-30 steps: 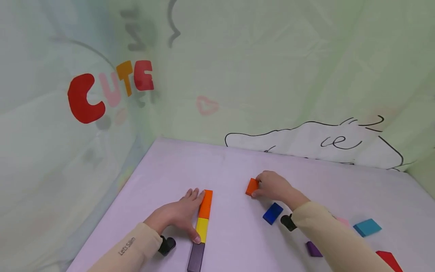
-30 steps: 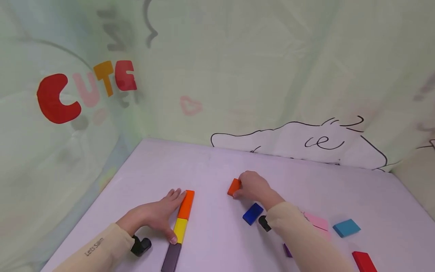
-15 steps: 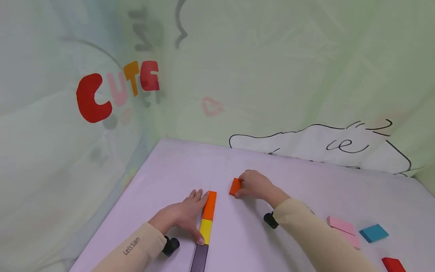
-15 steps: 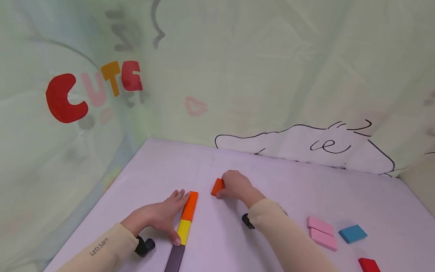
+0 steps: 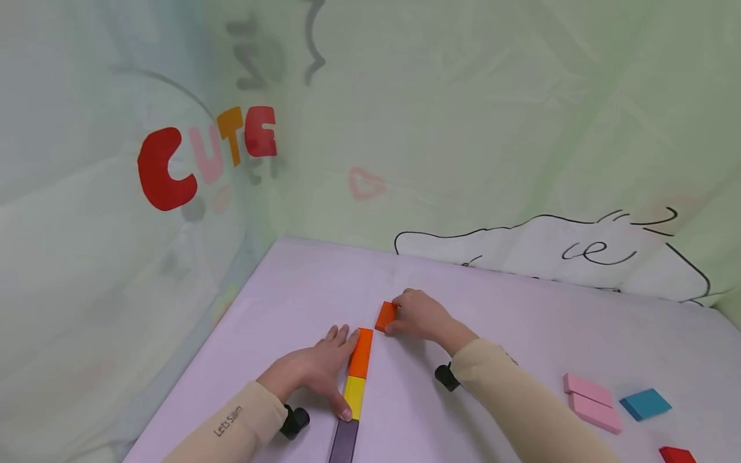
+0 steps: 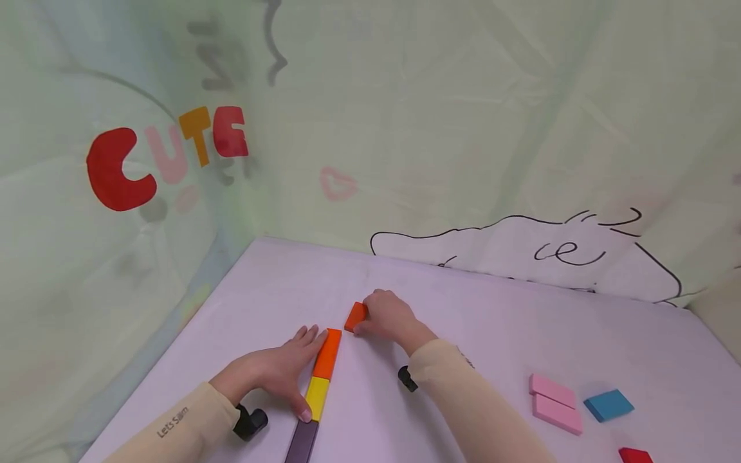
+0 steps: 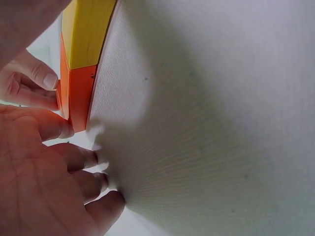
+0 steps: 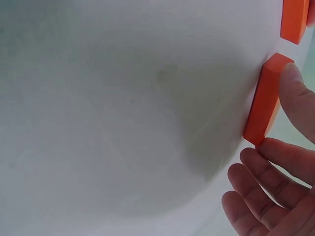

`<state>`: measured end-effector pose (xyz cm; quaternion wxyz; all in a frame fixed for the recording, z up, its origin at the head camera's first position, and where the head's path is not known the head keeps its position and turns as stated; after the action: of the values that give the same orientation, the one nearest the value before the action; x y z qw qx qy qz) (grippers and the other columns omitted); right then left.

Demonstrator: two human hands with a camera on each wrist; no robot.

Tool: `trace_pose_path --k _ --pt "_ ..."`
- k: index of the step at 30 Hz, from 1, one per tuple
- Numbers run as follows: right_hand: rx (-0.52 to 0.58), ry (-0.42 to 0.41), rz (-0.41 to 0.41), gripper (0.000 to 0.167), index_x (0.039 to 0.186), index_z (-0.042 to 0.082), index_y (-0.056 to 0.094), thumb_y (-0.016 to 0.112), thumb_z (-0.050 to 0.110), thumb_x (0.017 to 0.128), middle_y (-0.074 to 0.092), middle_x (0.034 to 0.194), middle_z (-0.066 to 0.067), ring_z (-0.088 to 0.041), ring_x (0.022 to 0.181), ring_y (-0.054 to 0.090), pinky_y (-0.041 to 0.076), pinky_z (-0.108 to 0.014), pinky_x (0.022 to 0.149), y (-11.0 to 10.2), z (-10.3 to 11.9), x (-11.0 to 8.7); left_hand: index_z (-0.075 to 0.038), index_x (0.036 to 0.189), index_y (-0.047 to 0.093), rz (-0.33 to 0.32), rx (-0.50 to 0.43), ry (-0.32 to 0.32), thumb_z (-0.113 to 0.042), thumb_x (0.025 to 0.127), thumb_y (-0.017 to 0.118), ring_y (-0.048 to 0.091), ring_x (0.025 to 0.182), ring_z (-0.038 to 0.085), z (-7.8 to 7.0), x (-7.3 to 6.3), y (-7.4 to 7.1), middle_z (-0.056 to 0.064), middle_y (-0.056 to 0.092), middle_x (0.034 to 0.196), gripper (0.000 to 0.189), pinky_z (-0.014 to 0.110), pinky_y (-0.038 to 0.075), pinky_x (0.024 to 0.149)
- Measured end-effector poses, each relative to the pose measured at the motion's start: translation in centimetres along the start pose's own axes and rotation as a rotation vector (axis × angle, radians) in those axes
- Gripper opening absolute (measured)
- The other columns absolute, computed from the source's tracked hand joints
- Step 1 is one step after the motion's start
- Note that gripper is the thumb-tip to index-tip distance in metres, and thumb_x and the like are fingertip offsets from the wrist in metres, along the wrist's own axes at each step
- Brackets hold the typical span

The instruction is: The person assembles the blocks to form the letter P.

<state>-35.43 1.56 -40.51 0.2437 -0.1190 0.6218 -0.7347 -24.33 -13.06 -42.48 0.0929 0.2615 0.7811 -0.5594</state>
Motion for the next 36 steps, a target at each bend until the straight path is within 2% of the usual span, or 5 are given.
trace_pose_path --k 13,28,36 --pt "0.055 -0.017 -0.033 0.043 0.123 -0.003 0.071 0.078 0.024 0.091 0.073 0.113 -0.016 -0.027 0.1 0.066 0.058 -0.041 0.097 0.1 0.4 0.4 -0.011 0.164 0.021 -0.001 0.005 0.013 -0.046 0.068 0.093 0.012 0.161 0.034 0.1 0.1 0.1 0.013 0.016 0.172 0.125 0.054 0.026 0.126" --pt "0.088 -0.052 -0.03 0.041 0.122 -0.002 0.072 0.079 0.024 0.091 0.074 0.11 -0.015 -0.027 0.098 0.065 0.057 -0.042 0.097 0.2 2.4 1.2 -0.012 0.164 0.02 0.004 0.001 0.017 -0.046 0.068 0.093 0.011 0.161 0.034 0.1 0.0 0.0 0.012 0.015 0.173 0.126 0.054 0.025 0.127" --pt "0.091 -0.051 -0.017 0.043 0.123 -0.002 0.072 0.08 0.025 0.09 0.073 0.114 -0.016 -0.029 0.103 0.067 0.056 -0.043 0.101 0.3 3.0 1.4 -0.012 0.164 0.02 0.002 -0.015 0.018 -0.045 0.067 0.093 0.011 0.161 0.034 0.2 -0.1 -0.1 0.012 0.014 0.173 0.126 0.054 0.025 0.127"
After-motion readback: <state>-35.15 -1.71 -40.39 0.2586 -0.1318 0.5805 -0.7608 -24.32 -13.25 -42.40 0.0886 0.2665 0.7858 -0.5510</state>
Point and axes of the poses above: each hand's wrist, its own x-axis towards the middle knuckle, its own y-axis out of the palm, z = x × y, the point moved 6 cm from there along x, towards the middle knuckle
